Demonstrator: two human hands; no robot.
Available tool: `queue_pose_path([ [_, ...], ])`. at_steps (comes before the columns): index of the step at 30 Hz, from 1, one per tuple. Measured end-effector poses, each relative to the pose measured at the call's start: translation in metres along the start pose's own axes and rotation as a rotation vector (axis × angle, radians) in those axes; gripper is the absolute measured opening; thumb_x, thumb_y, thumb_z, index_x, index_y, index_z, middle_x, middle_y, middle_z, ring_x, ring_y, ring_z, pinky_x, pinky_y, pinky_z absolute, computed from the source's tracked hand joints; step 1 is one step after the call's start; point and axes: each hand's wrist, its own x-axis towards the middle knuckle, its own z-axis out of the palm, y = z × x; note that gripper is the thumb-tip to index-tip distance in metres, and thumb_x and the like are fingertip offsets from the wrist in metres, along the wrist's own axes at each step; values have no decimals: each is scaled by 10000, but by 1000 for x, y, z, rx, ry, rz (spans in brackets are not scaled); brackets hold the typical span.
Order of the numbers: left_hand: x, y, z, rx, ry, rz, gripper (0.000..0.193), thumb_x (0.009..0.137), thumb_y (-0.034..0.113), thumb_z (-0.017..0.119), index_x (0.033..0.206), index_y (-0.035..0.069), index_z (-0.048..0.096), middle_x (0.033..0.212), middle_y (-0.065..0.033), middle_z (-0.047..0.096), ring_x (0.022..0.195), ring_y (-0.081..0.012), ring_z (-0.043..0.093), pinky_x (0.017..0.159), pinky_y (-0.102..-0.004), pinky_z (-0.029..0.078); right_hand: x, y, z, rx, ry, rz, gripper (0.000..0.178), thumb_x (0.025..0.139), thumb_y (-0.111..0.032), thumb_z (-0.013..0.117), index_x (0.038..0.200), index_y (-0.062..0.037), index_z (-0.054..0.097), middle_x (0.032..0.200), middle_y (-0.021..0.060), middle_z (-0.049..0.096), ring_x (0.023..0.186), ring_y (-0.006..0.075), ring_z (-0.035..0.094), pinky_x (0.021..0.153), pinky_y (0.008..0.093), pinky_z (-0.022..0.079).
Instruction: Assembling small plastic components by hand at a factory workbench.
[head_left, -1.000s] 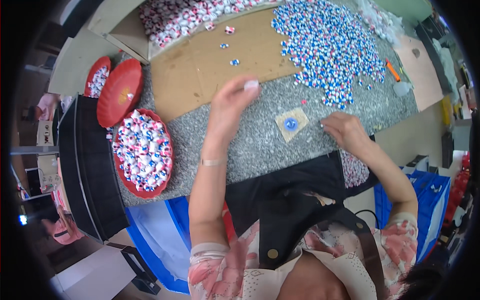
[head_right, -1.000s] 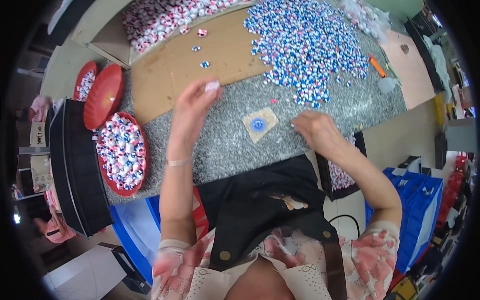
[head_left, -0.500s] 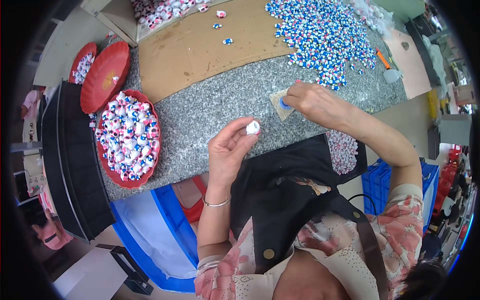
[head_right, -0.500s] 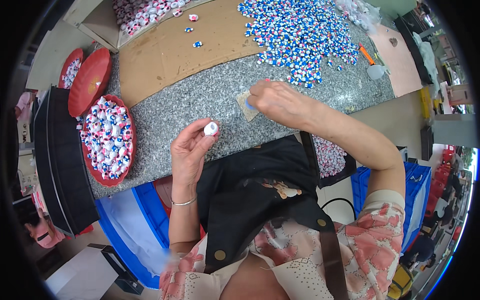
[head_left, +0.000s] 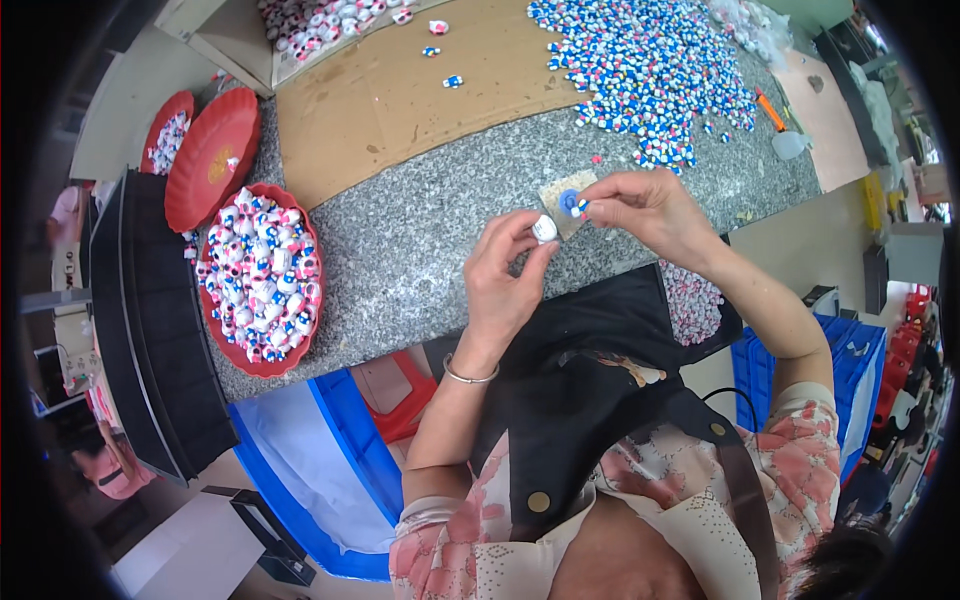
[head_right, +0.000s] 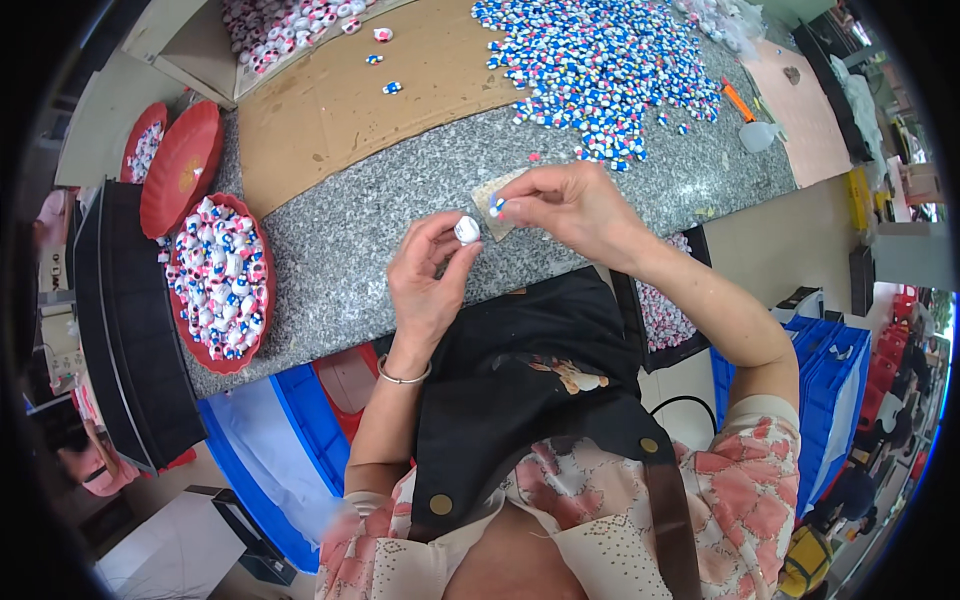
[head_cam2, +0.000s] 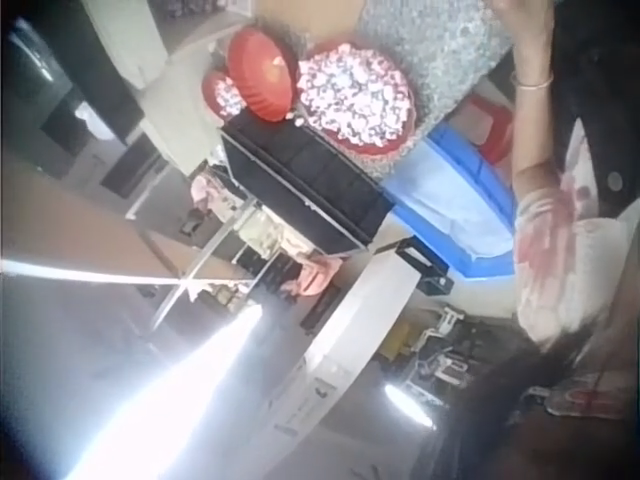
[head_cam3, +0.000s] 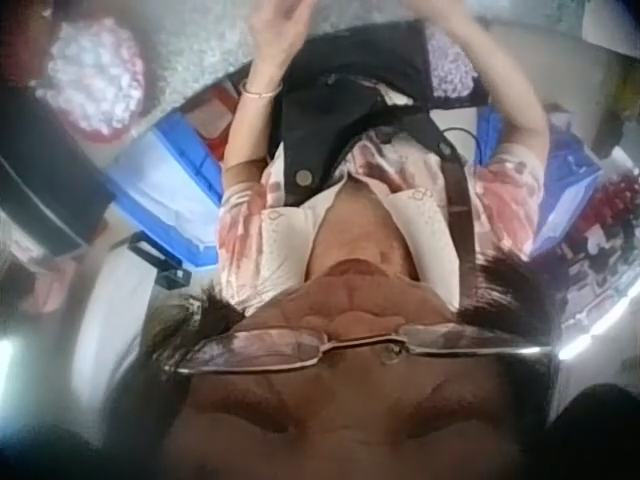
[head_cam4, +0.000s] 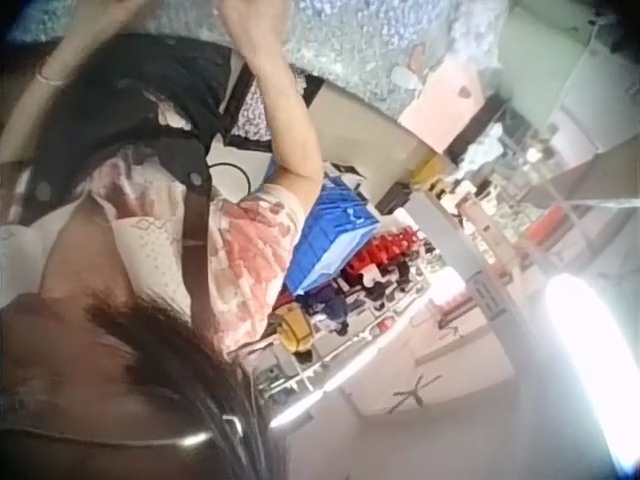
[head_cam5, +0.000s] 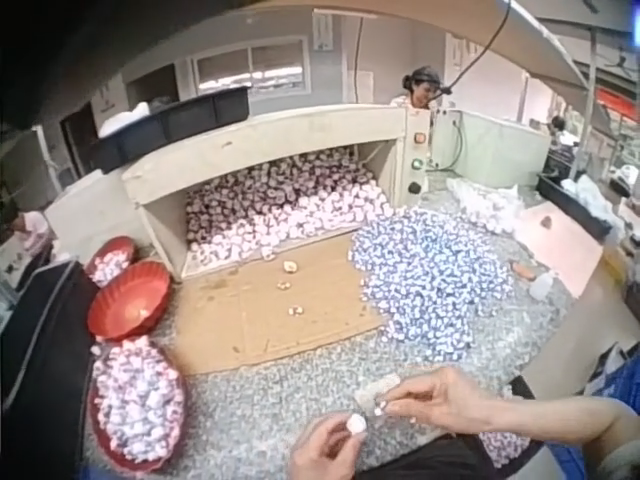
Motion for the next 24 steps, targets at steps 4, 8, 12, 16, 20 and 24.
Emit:
queue_pose_path([
  [4, -2, 7, 7, 89, -75, 117, 332, 784, -89, 691, 1103, -12, 642, 1035, -100, 630, 878, -143, 642, 698, -242, 562, -10, 5, 3, 295, -145, 166, 164, 880, -53, 656, 1029, 6, 688, 848, 28, 681, 805, 59, 616, 703, 236, 506],
  [8, 2, 19, -5, -252, -283, -76, 350, 840, -62, 653, 1184, -2, 641, 999, -96, 649, 796, -123, 641, 696, -220, 524, -21, -6, -3, -48, -115, -233, 141, 842, -10, 667, 978, 16, 692, 825, 93, 685, 771, 161, 668, 660, 285, 515],
  [12, 1, 32, -11, -298, -432, -233, 256, 922, 13, 576, 1166, -36, 637, 860, -85, 661, 722, -105, 628, 655, -225, 509, -26, -8, 5, -110, -78, -489, 142, 805, 12, 679, 946, 8, 692, 813, 145, 670, 746, 273, 681, 621, 325, 521],
  [16, -10, 30, -19, -404, -424, -349, 223, 946, 40, 551, 1128, -44, 650, 893, -82, 662, 740, -106, 632, 655, -219, 510, -30, -3, 19, -88, -88, -434, 116, 818, -42, 684, 933, -41, 695, 752, 117, 644, 683, 275, 655, 602, 338, 507],
  [20, -3, 50, -47, -104, -312, -337, 209, 897, 5, 598, 1094, -33, 657, 928, -84, 663, 798, -120, 627, 688, -231, 506, 1, 4, 9, 55, -284, -367, 118, 866, -99, 646, 949, -30, 693, 871, 137, 675, 792, 286, 669, 700, 364, 520],
  [24, 19, 70, -122, 338, 280, -8, 207, 835, -31, 653, 1041, -15, 659, 926, -63, 645, 844, -106, 604, 723, -240, 484, 47, 55, -40, -513, 202, -397, 132, 887, -80, 606, 975, -5, 669, 970, 144, 669, 927, 305, 646, 799, 364, 520],
])
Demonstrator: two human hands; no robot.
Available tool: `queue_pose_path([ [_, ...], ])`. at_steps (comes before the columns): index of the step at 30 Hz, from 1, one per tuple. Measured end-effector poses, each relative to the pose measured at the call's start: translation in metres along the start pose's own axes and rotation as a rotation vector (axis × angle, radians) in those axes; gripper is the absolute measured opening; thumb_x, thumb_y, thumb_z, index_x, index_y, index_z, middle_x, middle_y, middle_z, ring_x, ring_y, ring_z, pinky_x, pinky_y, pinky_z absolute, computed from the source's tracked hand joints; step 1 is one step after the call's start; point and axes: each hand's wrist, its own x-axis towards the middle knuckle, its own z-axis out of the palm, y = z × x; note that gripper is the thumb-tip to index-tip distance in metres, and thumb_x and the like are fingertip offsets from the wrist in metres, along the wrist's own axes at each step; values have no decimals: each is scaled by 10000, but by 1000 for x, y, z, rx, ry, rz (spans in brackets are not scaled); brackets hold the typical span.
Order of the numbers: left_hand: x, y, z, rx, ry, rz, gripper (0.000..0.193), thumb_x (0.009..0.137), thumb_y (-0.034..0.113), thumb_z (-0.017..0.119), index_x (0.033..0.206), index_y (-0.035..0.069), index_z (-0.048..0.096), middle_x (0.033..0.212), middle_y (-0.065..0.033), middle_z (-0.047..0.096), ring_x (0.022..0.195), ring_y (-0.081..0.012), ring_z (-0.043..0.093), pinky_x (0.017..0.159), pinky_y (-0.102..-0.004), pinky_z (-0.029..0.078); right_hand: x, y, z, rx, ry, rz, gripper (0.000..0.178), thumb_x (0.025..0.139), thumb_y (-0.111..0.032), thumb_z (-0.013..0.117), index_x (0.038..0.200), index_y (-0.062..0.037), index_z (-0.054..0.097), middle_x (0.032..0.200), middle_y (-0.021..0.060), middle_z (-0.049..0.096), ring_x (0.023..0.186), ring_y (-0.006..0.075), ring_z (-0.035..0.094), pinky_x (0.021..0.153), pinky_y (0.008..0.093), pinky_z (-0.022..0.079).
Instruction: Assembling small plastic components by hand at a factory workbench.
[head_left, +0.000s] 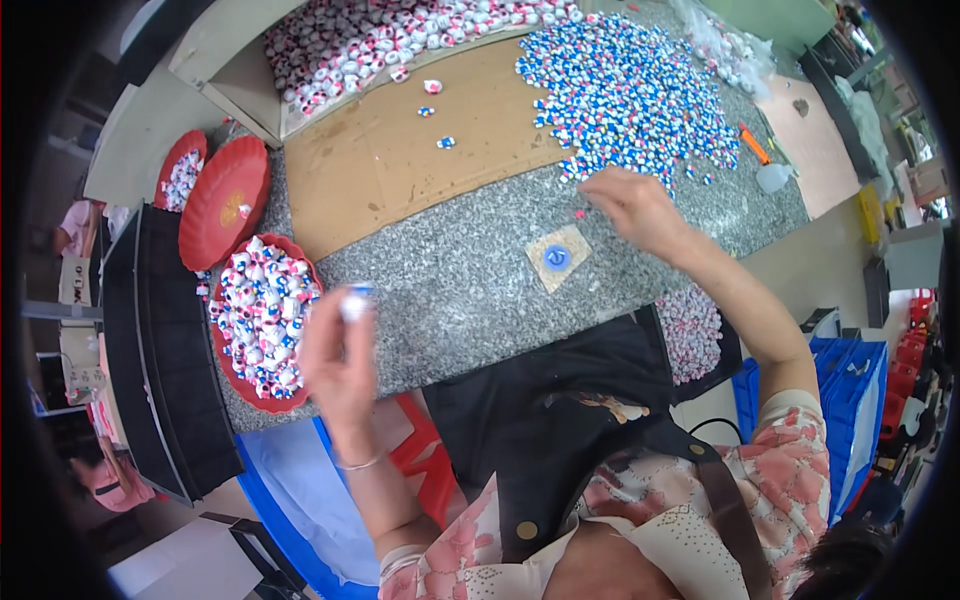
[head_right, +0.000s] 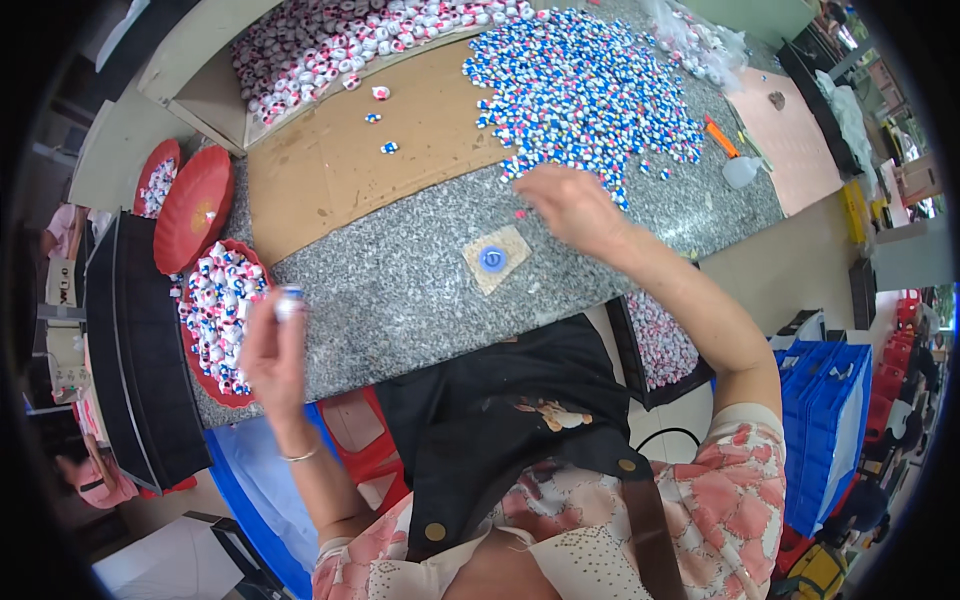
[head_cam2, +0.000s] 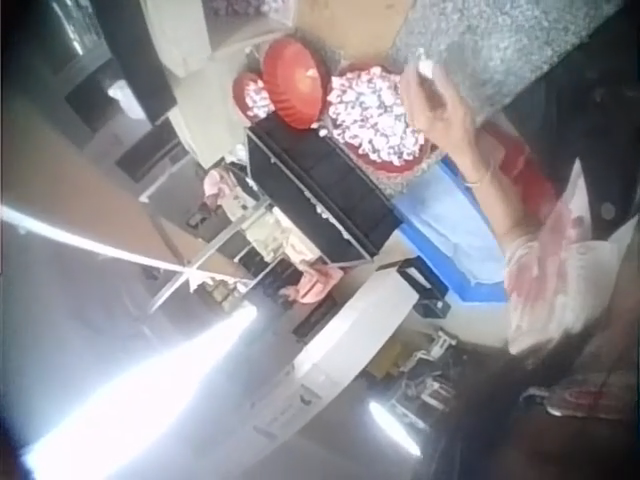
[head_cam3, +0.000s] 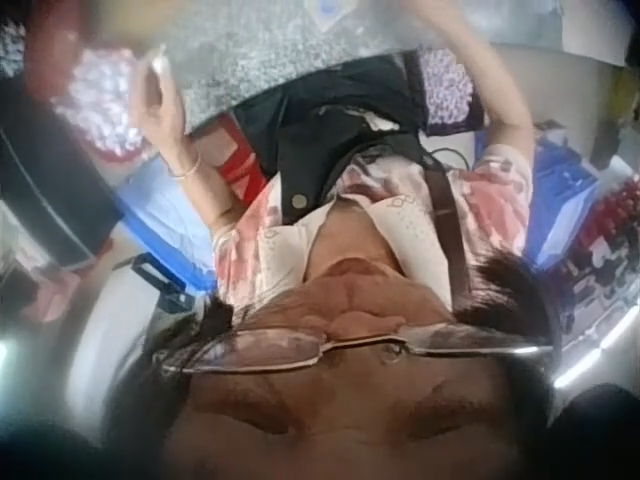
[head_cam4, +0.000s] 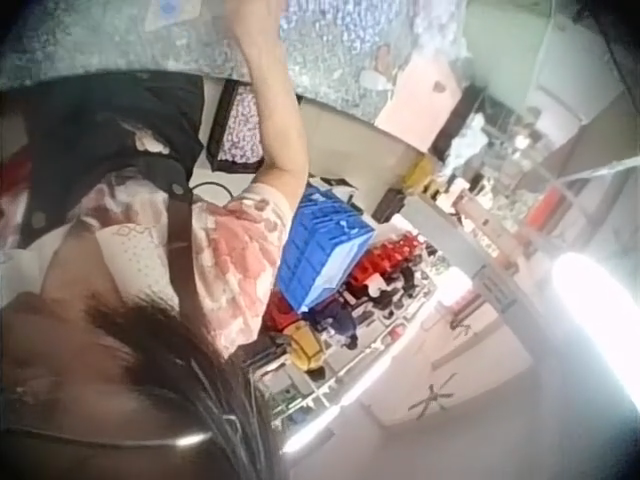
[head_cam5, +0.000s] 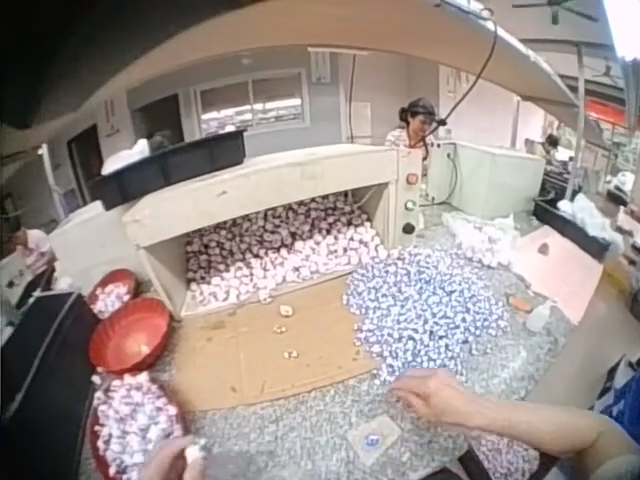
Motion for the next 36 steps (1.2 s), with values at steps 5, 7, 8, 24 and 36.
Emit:
queue_pose_path([
  [5, 49, 6, -63, 1059, 210, 433, 510, 792, 17, 671, 1281, 13, 525, 1250, -223, 527, 1174, -383, 483, 1015, -454, 361, 36, 18, 4, -196, -76, -295, 241, 781, 14, 562, 1001, -8, 657, 1003, 137, 638, 958, 302, 617, 801, 378, 508],
  [7, 63, 8, -36, 801, 169, 533, 503, 778, 25, 685, 1258, 7, 535, 1253, -218, 533, 1194, -380, 478, 1036, -458, 342, 43, 23, 12, -357, -241, -366, 247, 735, 15, 527, 958, 10, 631, 992, 137, 601, 960, 287, 584, 807, 359, 486],
  [8, 69, 7, -14, 653, 81, 486, 425, 778, 11, 677, 1191, 0, 581, 1209, -200, 565, 1160, -363, 513, 1014, -446, 369, 45, 23, 14, -353, -227, -379, 247, 735, 15, 527, 958, 10, 631, 992, 137, 601, 960, 287, 584, 807, 359, 486],
  [24, 229, -76, 195, 656, -353, 360, 193, 793, 60, 629, 979, 19, 658, 808, -173, 658, 856, -336, 660, 767, -436, 529, -59, -14, -27, -152, -159, -73, 201, 774, 52, 579, 949, -5, 660, 963, 153, 625, 888, 342, 616, 756, 410, 511],
  [36, -25, -13, 89, -712, -445, -449, 314, 857, -66, 618, 1165, -24, 570, 1092, -102, 628, 988, -171, 629, 885, -294, 516, -63, -5, -20, 79, -239, 7, 138, 815, -30, 652, 950, -1, 660, 927, 136, 644, 877, 328, 631, 738, 387, 509],
])
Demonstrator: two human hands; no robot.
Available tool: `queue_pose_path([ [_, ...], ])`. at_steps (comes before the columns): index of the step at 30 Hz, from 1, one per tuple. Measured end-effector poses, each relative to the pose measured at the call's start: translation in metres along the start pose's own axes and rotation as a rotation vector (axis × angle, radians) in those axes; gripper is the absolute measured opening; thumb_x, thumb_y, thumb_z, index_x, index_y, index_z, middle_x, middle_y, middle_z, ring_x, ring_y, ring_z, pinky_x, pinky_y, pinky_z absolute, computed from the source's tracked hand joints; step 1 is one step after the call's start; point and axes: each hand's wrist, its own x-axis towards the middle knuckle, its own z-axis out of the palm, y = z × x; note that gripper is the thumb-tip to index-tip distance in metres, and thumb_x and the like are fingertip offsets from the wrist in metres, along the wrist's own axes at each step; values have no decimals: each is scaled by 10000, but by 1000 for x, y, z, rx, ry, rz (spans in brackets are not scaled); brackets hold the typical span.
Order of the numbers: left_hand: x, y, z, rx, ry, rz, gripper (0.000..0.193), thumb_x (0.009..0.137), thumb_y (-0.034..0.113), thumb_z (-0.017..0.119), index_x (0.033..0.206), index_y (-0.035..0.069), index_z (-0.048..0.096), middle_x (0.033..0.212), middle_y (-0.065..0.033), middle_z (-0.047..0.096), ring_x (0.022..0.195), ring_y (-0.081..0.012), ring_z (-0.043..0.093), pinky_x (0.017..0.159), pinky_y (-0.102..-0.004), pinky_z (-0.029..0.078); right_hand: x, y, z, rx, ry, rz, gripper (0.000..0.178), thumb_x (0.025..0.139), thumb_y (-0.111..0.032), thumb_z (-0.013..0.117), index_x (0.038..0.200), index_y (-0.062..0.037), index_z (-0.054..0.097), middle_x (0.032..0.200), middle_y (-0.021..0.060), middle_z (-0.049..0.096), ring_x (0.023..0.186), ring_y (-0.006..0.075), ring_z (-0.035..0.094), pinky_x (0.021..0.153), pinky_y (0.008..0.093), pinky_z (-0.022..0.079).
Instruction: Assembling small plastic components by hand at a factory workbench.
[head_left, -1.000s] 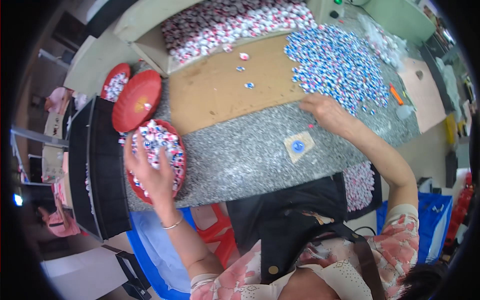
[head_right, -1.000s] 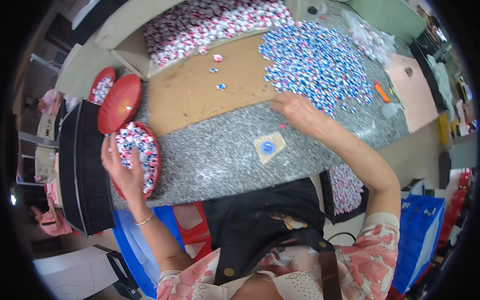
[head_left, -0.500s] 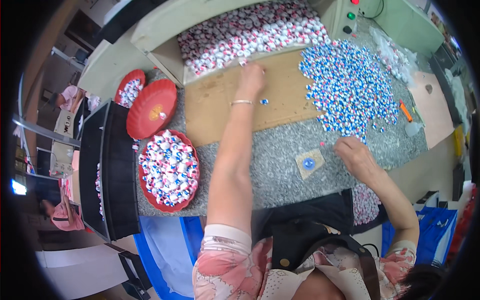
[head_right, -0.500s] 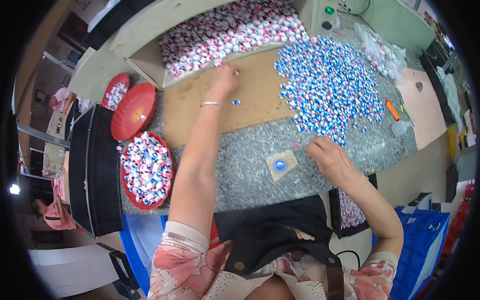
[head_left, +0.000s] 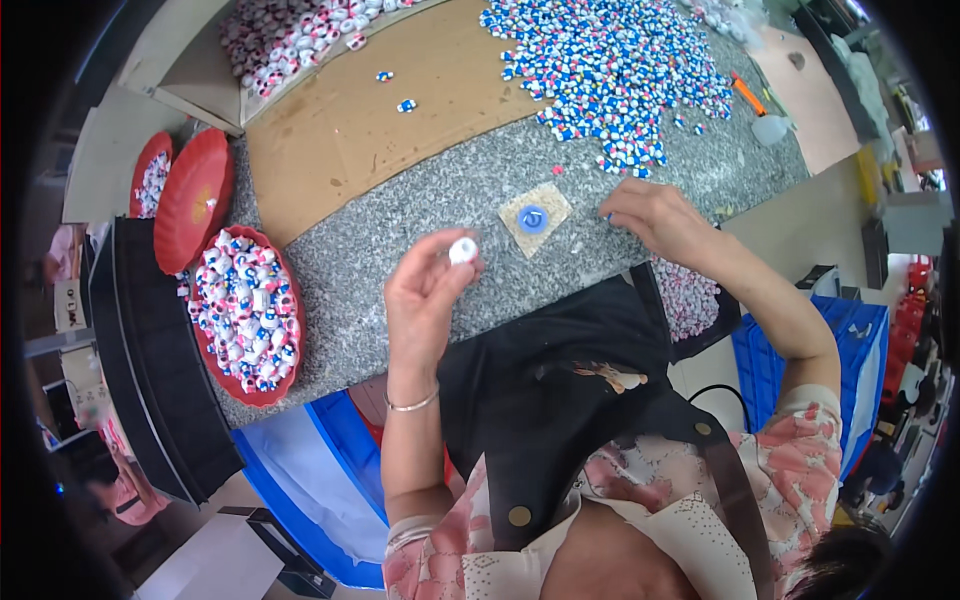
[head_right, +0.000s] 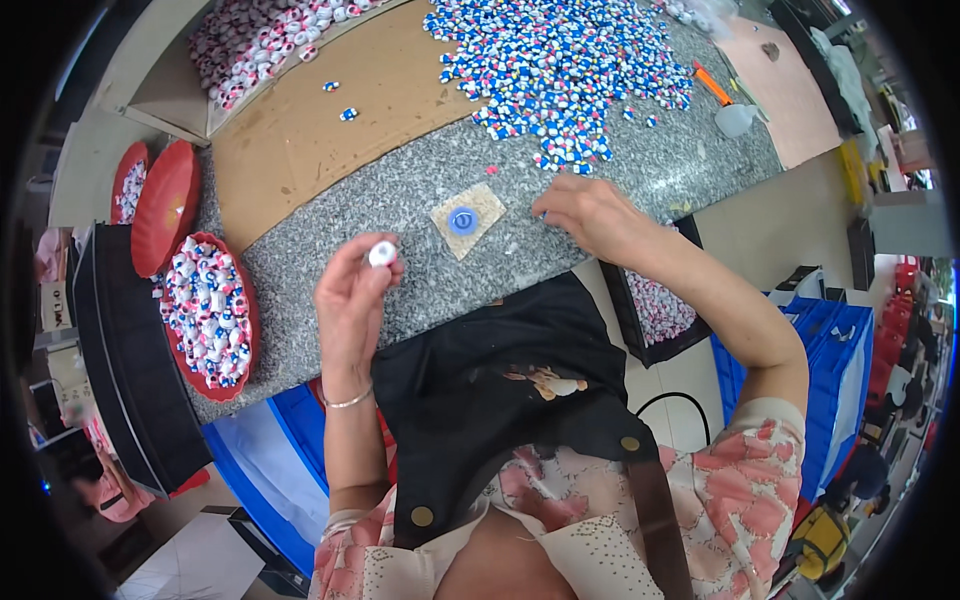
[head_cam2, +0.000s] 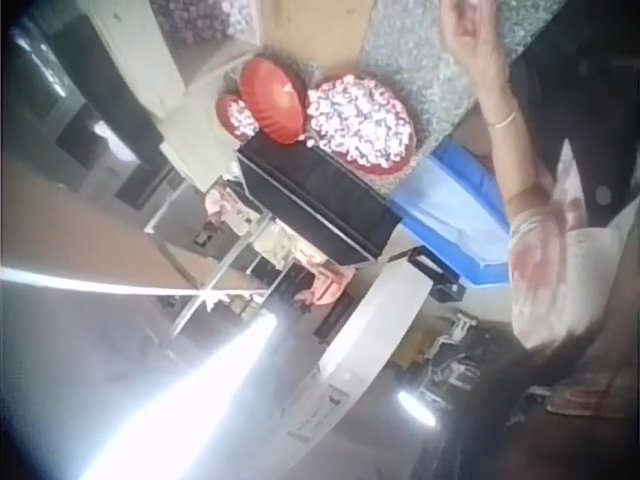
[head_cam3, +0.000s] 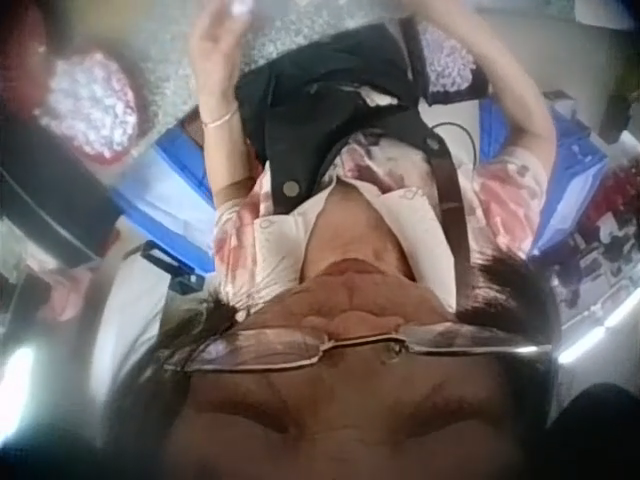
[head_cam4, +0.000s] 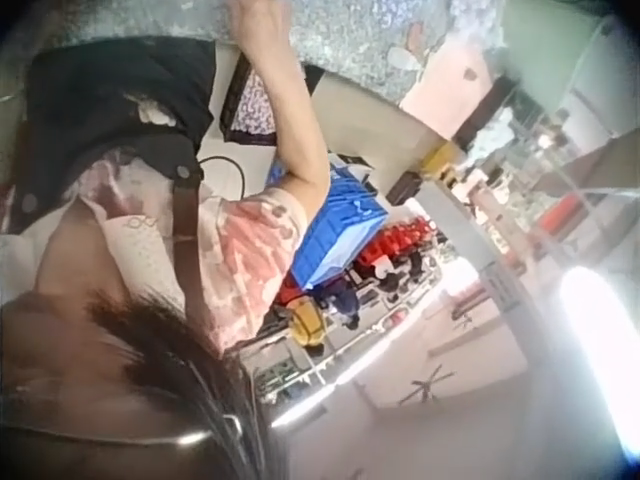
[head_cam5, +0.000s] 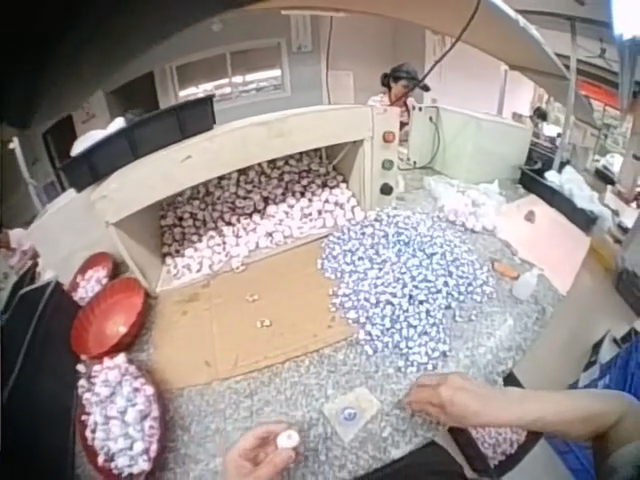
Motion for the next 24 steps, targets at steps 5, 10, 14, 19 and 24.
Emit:
queue_pose_path([
  [5, -27, -19, -6, -121, -23, 27, 352, 848, -100, 613, 1191, -32, 566, 1075, -105, 647, 967, -153, 635, 856, -261, 516, 0, -14, 2, -205, 39, 12, 110, 811, -33, 656, 914, 6, 644, 858, 139, 636, 799, 345, 627, 689, 409, 504],
  [10, -32, -22, -1, -74, 30, 15, 369, 845, -107, 623, 1202, -37, 568, 1041, -96, 663, 970, -146, 638, 856, -252, 516, 19, -36, 6, -133, 31, -105, 110, 808, -49, 648, 908, -5, 637, 828, 143, 629, 787, 344, 628, 677, 416, 503],
  [14, -29, -16, 2, -27, 10, 91, 359, 835, -124, 626, 1180, -39, 574, 1039, -84, 656, 970, -146, 640, 852, -248, 526, 48, -49, 16, -214, 32, -259, 85, 759, -14, 608, 843, -5, 622, 799, 150, 604, 790, 349, 622, 682, 430, 500],
  [19, -21, -17, -3, 102, 87, 170, 347, 822, -132, 636, 1154, -51, 578, 1036, -59, 600, 959, -146, 643, 838, -245, 540, 66, -57, 19, -391, -136, -346, 93, 682, 27, 576, 770, 1, 567, 784, 149, 578, 781, 355, 611, 678, 437, 498],
  [24, -14, -30, -1, 223, 108, 212, 338, 805, -121, 660, 1128, -38, 600, 1060, -69, 570, 949, -156, 647, 810, -247, 559, 60, -51, 18, -338, -128, -333, 182, 743, 3, 605, 925, -2, 615, 814, 151, 593, 777, 349, 621, 690, 423, 509],
])
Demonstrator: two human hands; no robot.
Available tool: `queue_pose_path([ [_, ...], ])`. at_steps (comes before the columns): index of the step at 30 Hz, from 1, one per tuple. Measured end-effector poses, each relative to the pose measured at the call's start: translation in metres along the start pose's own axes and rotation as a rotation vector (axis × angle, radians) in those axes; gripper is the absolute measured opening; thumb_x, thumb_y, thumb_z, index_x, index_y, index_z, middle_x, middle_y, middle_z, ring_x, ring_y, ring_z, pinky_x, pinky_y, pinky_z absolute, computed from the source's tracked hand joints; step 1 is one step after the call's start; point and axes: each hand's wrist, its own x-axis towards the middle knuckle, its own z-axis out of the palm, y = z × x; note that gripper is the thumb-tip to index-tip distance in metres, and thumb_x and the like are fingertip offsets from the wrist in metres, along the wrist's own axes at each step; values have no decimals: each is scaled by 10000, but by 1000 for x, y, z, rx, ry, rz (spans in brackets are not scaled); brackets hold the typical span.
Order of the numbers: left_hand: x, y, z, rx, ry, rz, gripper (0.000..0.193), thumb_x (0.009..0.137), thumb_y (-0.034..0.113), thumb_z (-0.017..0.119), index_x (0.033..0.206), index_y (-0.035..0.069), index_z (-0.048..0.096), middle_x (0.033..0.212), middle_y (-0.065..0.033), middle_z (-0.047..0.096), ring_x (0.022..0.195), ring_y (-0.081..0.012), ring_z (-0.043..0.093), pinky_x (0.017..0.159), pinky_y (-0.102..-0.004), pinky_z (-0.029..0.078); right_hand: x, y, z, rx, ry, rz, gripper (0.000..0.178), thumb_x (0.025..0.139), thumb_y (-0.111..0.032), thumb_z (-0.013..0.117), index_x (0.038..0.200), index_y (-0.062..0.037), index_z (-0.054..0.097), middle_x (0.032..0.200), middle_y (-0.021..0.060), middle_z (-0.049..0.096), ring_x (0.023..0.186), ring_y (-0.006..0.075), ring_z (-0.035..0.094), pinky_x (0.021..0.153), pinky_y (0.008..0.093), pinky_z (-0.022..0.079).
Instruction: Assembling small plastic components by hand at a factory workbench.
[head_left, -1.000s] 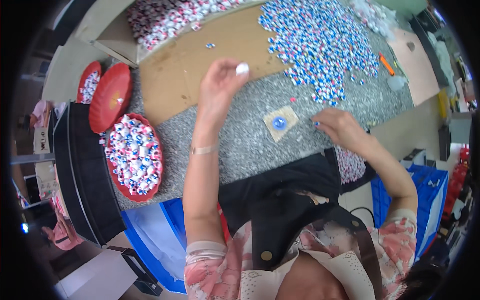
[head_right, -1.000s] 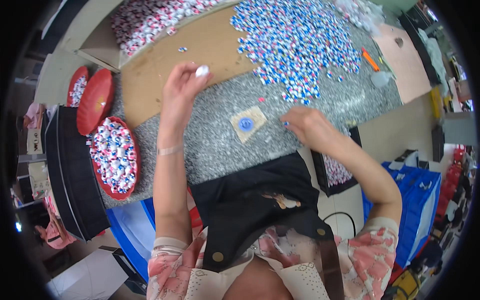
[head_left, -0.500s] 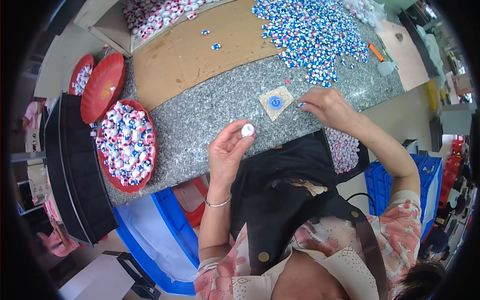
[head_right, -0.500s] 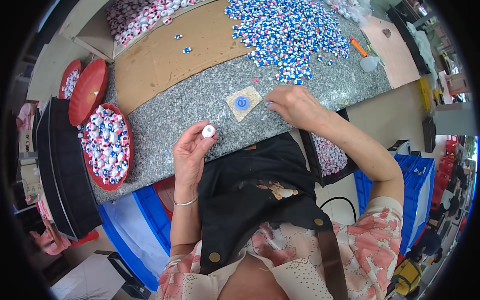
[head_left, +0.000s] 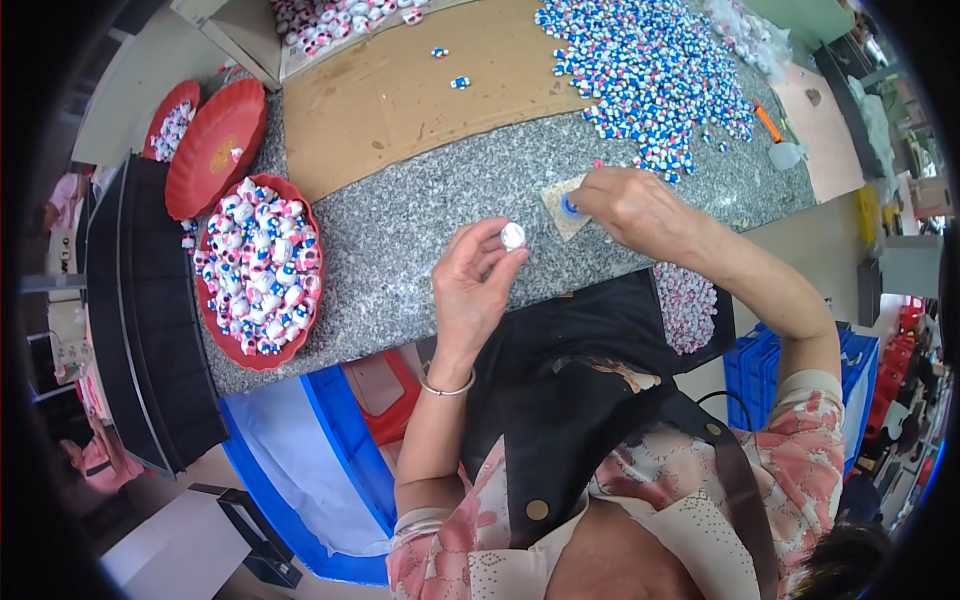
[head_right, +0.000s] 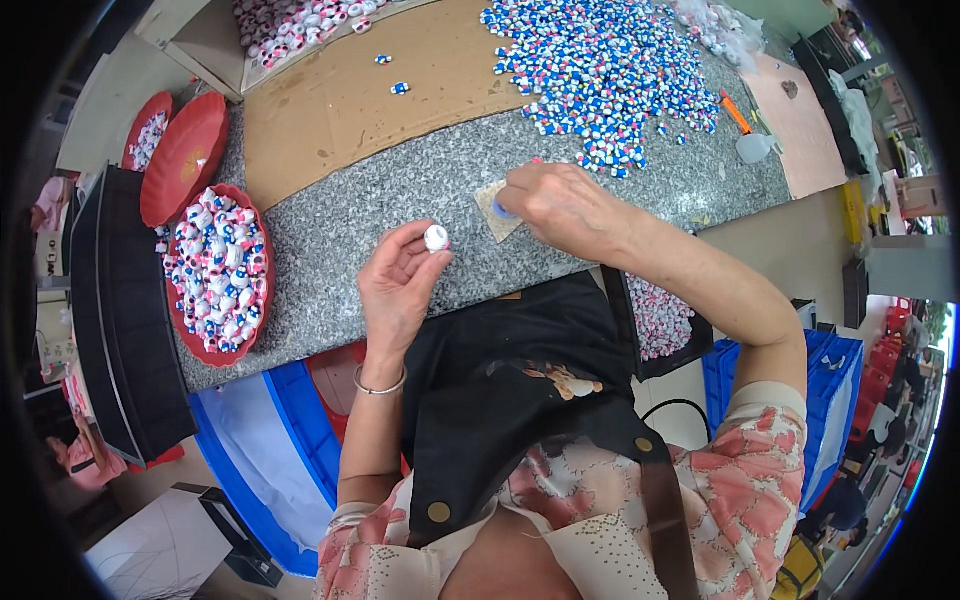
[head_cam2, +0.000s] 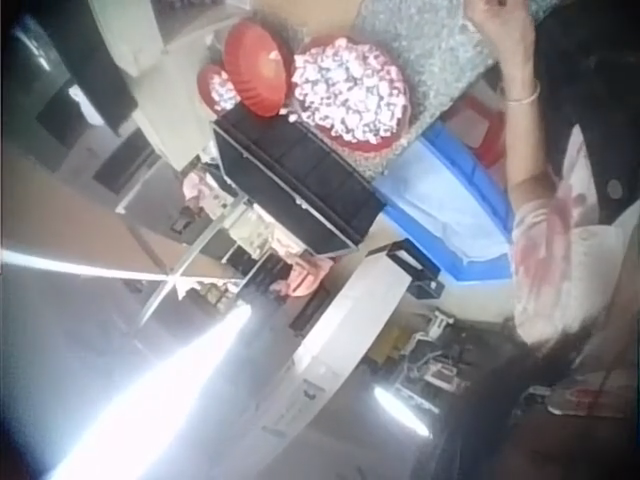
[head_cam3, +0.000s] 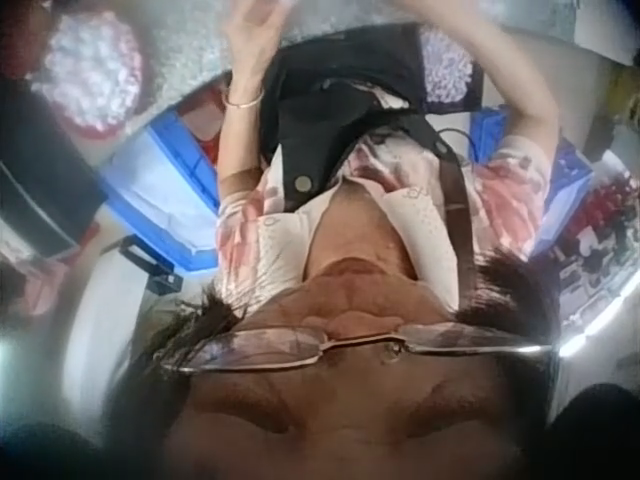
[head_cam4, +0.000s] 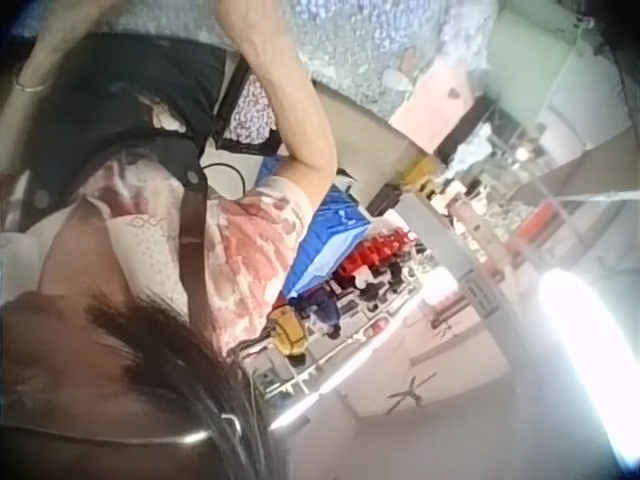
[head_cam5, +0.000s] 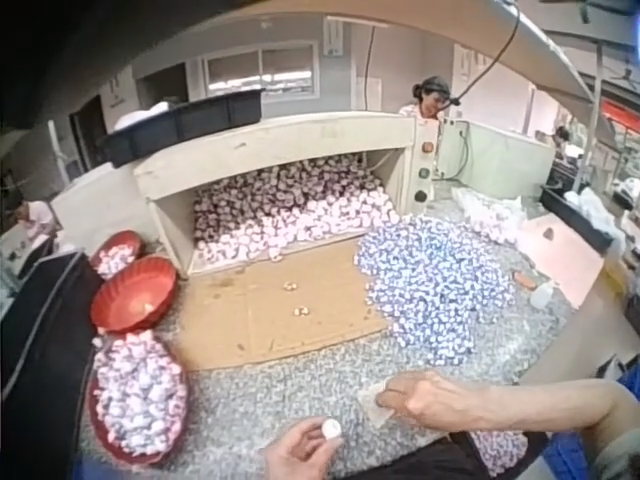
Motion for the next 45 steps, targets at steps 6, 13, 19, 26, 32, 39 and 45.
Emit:
queue_pose_path([
  [6, 8, -10, 23, 233, 0, 198, 340, 766, -87, 710, 1090, -19, 630, 1061, -120, 614, 884, -164, 656, 752, -247, 573, -6, -28, -12, 697, 203, 537, 146, 845, -19, 651, 981, 29, 676, 804, 75, 663, 728, 142, 641, 687, 259, 518],
  [13, 7, 1, 24, 121, -273, 91, 342, 807, -41, 683, 1145, -1, 650, 943, -94, 649, 800, -132, 646, 681, -235, 545, -22, -33, -13, 930, 187, 464, 128, 854, -29, 663, 976, -10, 697, 781, 65, 664, 702, 123, 633, 624, 259, 500],
  [19, 1, 22, 22, -100, -463, -196, 236, 942, 40, 558, 1147, -40, 645, 850, -69, 648, 698, -96, 609, 639, -220, 493, -27, -43, -14, 732, 191, 194, 128, 833, -9, 666, 955, -19, 701, 789, 98, 669, 703, 195, 658, 618, 297, 505],
  [26, -6, 32, -2, 87, -368, -206, 217, 916, 36, 596, 1116, -25, 657, 884, -70, 644, 733, -103, 613, 650, -222, 493, -18, -31, 5, 894, 8, 285, 127, 887, -135, 652, 959, -42, 698, 844, 119, 685, 770, 252, 677, 658, 330, 514],
  [32, 17, 105, -102, 1091, 325, 402, 227, 834, -20, 637, 1061, -20, 646, 956, -139, 648, 848, -218, 626, 738, -303, 498, -22, 73, 2, 123, 376, 240, 147, 829, -19, 630, 971, -3, 664, 919, 146, 653, 838, 323, 641, 716, 378, 515],
  [39, 50, 115, -144, 1551, 483, 596, 509, 786, 32, 664, 1281, 38, 546, 1303, -232, 476, 1224, -399, 441, 1035, -468, 346, -5, 85, 11, -84, 79, 171, 151, 730, 39, 541, 875, 10, 575, 830, 161, 540, 802, 350, 578, 665, 427, 480],
  [45, 194, 61, -88, 1015, 150, 521, 246, 816, -7, 585, 1053, 2, 652, 1028, -177, 616, 934, -282, 632, 734, -362, 536, -11, 77, 3, -103, 167, 94, 230, 764, 22, 515, 988, -14, 558, 925, 150, 571, 856, 320, 581, 744, 418, 474],
])
